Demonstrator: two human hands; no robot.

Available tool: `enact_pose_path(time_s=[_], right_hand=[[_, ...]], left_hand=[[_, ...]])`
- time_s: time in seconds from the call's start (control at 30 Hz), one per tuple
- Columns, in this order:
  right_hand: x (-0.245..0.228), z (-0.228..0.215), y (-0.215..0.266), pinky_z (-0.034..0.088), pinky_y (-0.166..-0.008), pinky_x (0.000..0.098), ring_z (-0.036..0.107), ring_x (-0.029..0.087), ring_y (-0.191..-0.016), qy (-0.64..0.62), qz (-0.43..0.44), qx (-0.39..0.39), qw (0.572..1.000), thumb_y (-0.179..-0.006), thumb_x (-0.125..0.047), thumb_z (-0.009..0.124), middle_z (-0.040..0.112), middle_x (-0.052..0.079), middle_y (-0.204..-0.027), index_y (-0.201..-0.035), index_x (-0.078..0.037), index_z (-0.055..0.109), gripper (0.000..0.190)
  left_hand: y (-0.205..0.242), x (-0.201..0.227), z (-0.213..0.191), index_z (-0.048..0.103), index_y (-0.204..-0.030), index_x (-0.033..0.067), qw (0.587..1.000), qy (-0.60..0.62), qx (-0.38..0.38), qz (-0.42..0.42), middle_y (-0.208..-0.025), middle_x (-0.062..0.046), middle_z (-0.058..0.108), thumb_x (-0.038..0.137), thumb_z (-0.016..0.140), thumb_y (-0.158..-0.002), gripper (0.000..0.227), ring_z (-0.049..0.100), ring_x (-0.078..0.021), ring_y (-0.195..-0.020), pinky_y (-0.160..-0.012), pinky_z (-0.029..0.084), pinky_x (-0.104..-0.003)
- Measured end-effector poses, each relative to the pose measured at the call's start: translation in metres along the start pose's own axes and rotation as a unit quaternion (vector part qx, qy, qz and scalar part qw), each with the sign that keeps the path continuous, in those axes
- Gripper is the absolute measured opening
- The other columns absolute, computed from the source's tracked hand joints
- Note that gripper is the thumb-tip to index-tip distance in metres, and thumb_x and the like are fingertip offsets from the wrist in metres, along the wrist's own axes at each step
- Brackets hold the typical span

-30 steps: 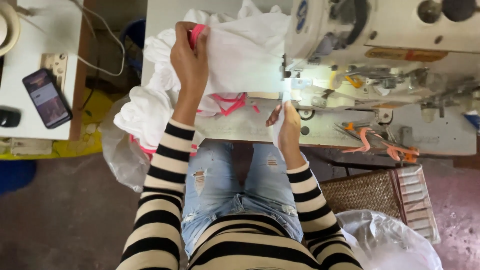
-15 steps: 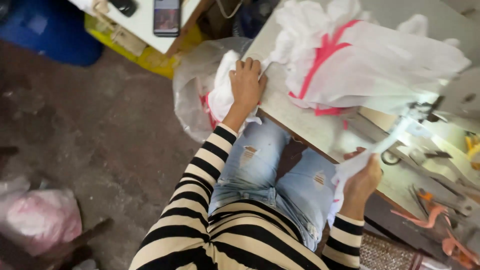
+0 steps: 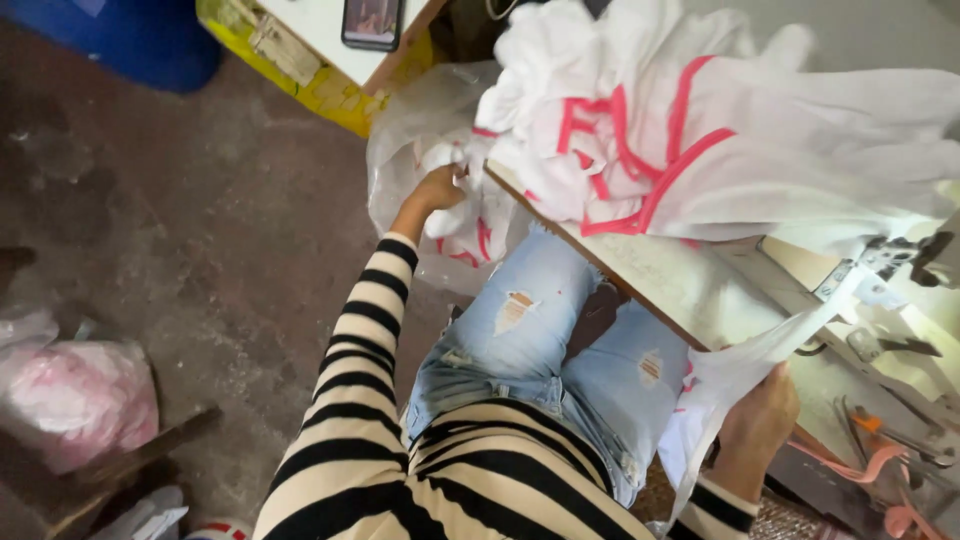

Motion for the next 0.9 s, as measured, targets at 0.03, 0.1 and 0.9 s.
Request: enact_pose_path(time_s=[0.03,0.1,0.9], right_hand=[[0.003,-0.005,0.002,0.041,-0.076,0.0496,0.060,0.034,-0.091,-0.002,0.000,0.003,1.000,-0.115,-0.041,0.027,0.070,0.017,-0.107,-0.106,-0.004,0.073,0.060],[0.020,-0.014,0.007,0.035,-0.074,0.0468,0.054,0.030,-0.085,0.031,0.041,0.002,0.999,-0.119,-0.043,0.026,0.066,0.014,-0.094,-0.088,-0.008,0.066,0.061],[0.276,0.061,0.002,0.049,-0.079,0.0474,0.062,0.037,-0.104,-0.012,0.167,-0.121,0.978,-0.096,-0.031,0.066,0.067,0.022,-0.119,-0.120,0.003,0.068,0.042]], left_hand=[[0.006,0.035,-0.016,0.063,-0.123,0.0139,1.000,-0.001,0.000,0.004,-0.132,-0.013,0.065,0.021,0.060,-0.074,0.050,0.062,-0.0324,-0.120,-0.098,0.048,-0.039],[0.032,0.095,-0.091,0.017,-0.162,0.0059,0.945,0.235,0.225,0.030,-0.170,-0.018,0.018,0.015,0.044,-0.088,0.079,0.020,-0.0327,-0.156,-0.127,0.016,-0.043],[0.095,0.067,-0.130,0.060,-0.137,0.0080,0.811,0.321,0.465,0.153,-0.132,-0.016,0.056,0.004,0.083,-0.083,0.058,0.054,-0.0354,-0.130,-0.115,0.041,-0.050]])
Point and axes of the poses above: each hand's wrist, its own y-axis away from the middle knuckle, its own z-axis out of the palm, x = y × z, the point moved 10 cm from there along -y, towards the middle knuckle
